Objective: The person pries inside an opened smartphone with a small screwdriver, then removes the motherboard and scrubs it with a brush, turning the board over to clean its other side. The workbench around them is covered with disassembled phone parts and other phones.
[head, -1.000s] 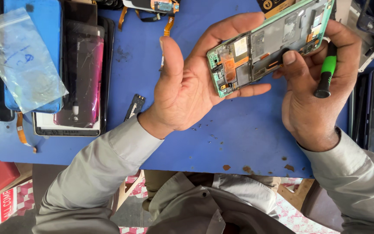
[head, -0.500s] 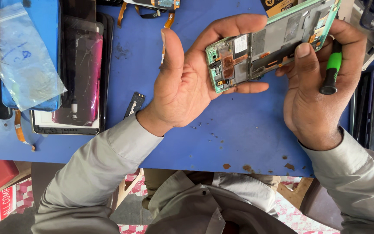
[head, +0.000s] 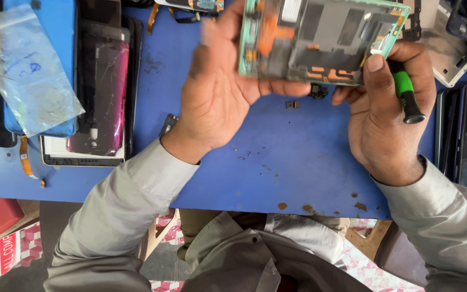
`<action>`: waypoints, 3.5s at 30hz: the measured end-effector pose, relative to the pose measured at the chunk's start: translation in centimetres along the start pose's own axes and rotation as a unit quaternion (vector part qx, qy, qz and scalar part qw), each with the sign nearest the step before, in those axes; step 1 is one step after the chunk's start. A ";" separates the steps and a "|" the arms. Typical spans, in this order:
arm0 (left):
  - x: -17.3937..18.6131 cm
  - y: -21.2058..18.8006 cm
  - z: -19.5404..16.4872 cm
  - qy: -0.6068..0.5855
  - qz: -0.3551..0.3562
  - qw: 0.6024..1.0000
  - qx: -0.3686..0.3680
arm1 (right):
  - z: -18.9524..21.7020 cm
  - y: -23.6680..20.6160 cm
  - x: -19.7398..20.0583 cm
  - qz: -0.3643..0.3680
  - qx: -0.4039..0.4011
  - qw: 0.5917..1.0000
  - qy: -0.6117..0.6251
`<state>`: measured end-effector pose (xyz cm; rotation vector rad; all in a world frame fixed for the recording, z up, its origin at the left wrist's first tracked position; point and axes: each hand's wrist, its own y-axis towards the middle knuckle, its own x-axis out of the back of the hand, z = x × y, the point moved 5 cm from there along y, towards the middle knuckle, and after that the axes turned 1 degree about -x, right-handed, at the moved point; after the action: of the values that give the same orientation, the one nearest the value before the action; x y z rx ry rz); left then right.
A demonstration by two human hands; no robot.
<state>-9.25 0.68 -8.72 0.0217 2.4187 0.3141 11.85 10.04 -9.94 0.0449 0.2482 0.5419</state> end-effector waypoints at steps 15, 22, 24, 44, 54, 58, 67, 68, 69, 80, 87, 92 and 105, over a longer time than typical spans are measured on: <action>4.0 -0.5 -2.5 0.327 -0.226 0.900 -0.180 | 1.8 -0.9 -1.7 0.076 0.152 0.950 -0.261; 3.7 -0.8 -5.7 0.599 -0.200 0.728 -0.267 | 1.4 -2.2 -2.7 0.088 0.177 0.924 -0.329; 3.8 -0.5 -5.9 0.623 -0.205 0.716 -0.240 | 1.4 -2.3 -3.0 0.086 0.174 0.922 -0.336; 2.2 1.6 -1.5 0.711 -0.054 0.684 -0.151 | 2.7 -0.9 -1.4 0.073 0.162 0.923 -0.341; 0.0 1.1 -1.2 0.748 0.022 0.652 -0.125 | 1.8 -1.1 -1.8 0.087 0.155 0.925 -0.335; 1.0 1.0 -0.7 0.766 0.025 0.639 -0.065 | 1.3 -1.0 -2.3 0.090 0.148 0.927 -0.333; 2.5 -1.0 -1.0 0.726 0.040 0.682 -0.078 | 1.2 -1.6 -4.8 0.122 0.162 0.906 -0.371; 2.7 -0.9 -0.9 0.727 0.039 0.683 -0.065 | 1.2 -1.4 -4.9 0.125 0.163 0.906 -0.370; 2.7 -0.9 -0.9 0.727 0.038 0.683 -0.055 | 1.3 -1.2 -5.0 0.131 0.166 0.906 -0.367; -3.1 3.1 -0.4 0.679 0.114 0.704 -0.174 | 0.9 -0.1 -1.1 0.290 0.116 0.903 -0.296; -2.7 2.8 0.7 0.609 0.157 0.759 -0.170 | 0.5 -0.2 -1.1 0.291 0.074 0.918 -0.261; -1.4 2.4 -0.8 0.661 0.141 0.707 -0.206 | 0.7 -0.1 -1.5 0.240 0.102 0.895 -0.361; -0.7 1.3 -2.8 0.797 0.100 0.545 -0.240 | 0.1 -0.1 -2.1 0.110 0.116 0.922 -0.352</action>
<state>-10.59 1.26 -5.93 -0.4255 3.9568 1.7381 10.18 8.85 -9.35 0.4955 -0.4053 0.6838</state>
